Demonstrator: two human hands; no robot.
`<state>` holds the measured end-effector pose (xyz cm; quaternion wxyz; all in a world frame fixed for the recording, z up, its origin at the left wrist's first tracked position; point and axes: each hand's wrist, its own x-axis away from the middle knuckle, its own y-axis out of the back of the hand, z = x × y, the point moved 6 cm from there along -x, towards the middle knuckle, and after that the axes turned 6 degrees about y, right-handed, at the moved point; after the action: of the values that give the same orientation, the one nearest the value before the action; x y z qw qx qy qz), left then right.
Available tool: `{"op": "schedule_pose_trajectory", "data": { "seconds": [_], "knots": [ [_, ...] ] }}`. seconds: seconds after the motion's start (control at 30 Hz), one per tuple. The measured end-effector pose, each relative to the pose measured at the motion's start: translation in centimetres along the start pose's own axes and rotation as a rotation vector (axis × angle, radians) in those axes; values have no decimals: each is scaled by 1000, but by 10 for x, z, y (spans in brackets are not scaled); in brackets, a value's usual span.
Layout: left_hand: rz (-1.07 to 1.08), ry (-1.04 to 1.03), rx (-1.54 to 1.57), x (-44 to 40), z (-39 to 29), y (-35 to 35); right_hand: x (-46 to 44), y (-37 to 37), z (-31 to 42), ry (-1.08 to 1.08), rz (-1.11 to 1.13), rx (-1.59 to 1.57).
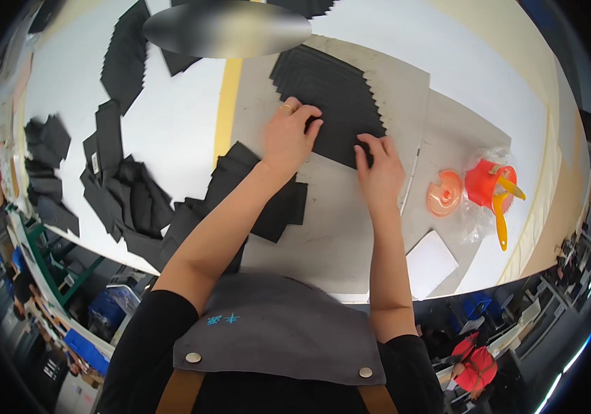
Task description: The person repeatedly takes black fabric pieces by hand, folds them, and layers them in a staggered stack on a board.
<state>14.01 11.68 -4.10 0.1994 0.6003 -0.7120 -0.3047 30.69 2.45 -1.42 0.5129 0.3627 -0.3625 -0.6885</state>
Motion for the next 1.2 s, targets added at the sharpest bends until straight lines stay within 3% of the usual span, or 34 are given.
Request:
{"op": "schedule_pose_trajectory", "data": {
  "seconds": [0.03, 0.13, 0.23, 0.3, 0.37, 0.43, 0.5, 0.6, 0.67, 0.73, 0.83, 0.9, 0.93, 1.0, 1.07, 1.13, 1.17, 1.2],
  "knots": [
    [69, 82, 39, -1, 5, 1, 0, -1, -3, -41, 36, 6],
    [-53, 69, 174, -2, 11, 33, -2, -3, -5, -86, 109, 17],
    [-9, 88, -37, 16, 24, 77, 0, 6, 8, -2, 42, 37],
    [-1, 106, -181, 36, 31, 106, 10, 7, 28, -20, 47, -138],
    [165, 155, -451, 58, 39, 121, 25, -6, 53, 76, 199, -194],
    [214, 205, -466, 78, 48, 127, 46, -29, 78, 92, 348, -409],
    [262, 276, -494, 95, 63, 127, 55, -38, 97, 167, 349, -318],
    [208, 268, -401, 101, 71, 132, 65, -52, 106, 248, 358, -265],
    [231, 467, -228, 102, 72, 132, 65, -52, 108, 252, 353, -192],
    [198, 484, -186, 102, 68, 138, 65, -53, 110, 240, 372, -188],
    [247, 409, -145, 104, 68, 142, 63, -52, 111, 250, 374, -173],
    [228, 23, 46, 98, 42, 148, 59, -43, 115, 285, 311, -213],
    [235, 14, 52, 99, 41, 148, 62, -44, 110, 277, 305, -206],
    [356, 417, 577, 102, 56, 139, 67, -46, 101, 267, 300, -407],
    [370, 406, 514, 95, 56, 135, 67, -35, 92, 224, 235, -462],
    [334, 574, 459, 86, 63, 121, 79, -44, 56, -307, 388, -904],
    [289, 530, 577, 79, 52, 110, 77, -39, 48, -361, 243, -1097],
    [296, 525, 582, 71, 41, 99, 74, -36, 39, -363, 235, -1091]
  ]
}}
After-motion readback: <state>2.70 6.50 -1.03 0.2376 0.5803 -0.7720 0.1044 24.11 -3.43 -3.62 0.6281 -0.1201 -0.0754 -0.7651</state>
